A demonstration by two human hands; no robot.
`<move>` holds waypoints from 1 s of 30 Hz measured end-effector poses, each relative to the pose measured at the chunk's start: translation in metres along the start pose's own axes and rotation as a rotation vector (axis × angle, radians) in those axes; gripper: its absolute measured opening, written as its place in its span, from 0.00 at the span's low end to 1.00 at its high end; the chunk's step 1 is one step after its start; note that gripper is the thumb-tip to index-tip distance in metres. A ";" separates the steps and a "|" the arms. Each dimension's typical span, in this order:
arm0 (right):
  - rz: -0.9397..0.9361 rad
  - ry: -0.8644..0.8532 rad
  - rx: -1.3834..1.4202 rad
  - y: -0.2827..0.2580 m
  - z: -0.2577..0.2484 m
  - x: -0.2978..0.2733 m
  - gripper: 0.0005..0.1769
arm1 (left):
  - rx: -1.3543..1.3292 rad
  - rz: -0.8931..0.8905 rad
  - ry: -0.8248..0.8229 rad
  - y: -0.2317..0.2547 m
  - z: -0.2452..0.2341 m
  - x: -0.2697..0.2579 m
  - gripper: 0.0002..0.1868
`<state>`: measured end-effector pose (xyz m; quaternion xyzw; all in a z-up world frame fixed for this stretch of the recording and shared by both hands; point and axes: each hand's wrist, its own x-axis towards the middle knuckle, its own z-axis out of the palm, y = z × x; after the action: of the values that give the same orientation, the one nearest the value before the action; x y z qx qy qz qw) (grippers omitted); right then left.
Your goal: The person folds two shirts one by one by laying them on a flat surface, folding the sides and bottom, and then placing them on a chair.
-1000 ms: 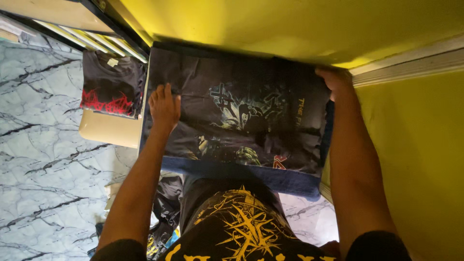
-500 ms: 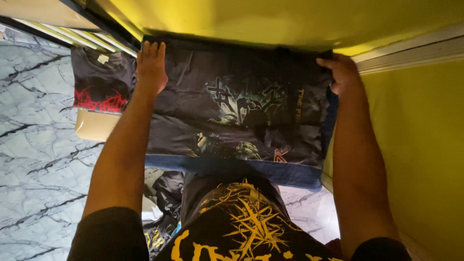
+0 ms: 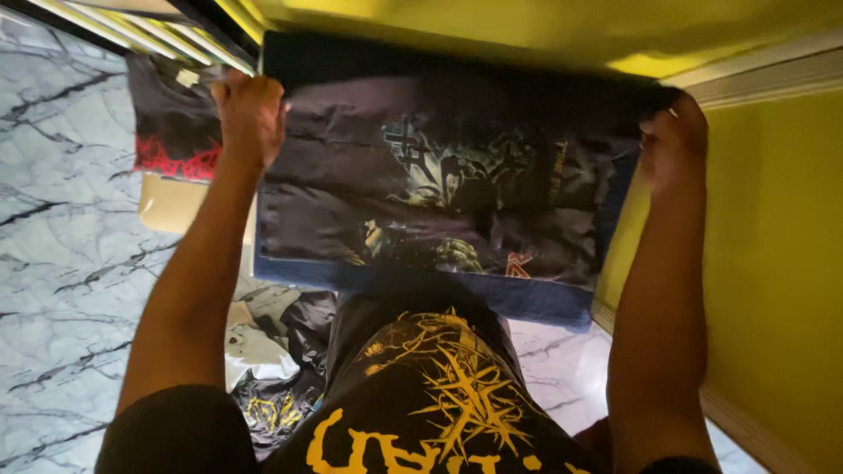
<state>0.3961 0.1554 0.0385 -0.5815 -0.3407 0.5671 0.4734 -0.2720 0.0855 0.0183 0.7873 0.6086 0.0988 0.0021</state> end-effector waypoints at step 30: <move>-0.374 -0.003 -1.206 0.116 -0.030 -0.225 0.10 | 0.002 -0.036 -0.054 0.016 -0.001 -0.163 0.12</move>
<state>0.3811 -0.0962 0.0030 -0.6759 -0.6971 0.1836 0.1532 -0.2963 -0.0753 -0.0041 0.7786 0.6225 0.0768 0.0196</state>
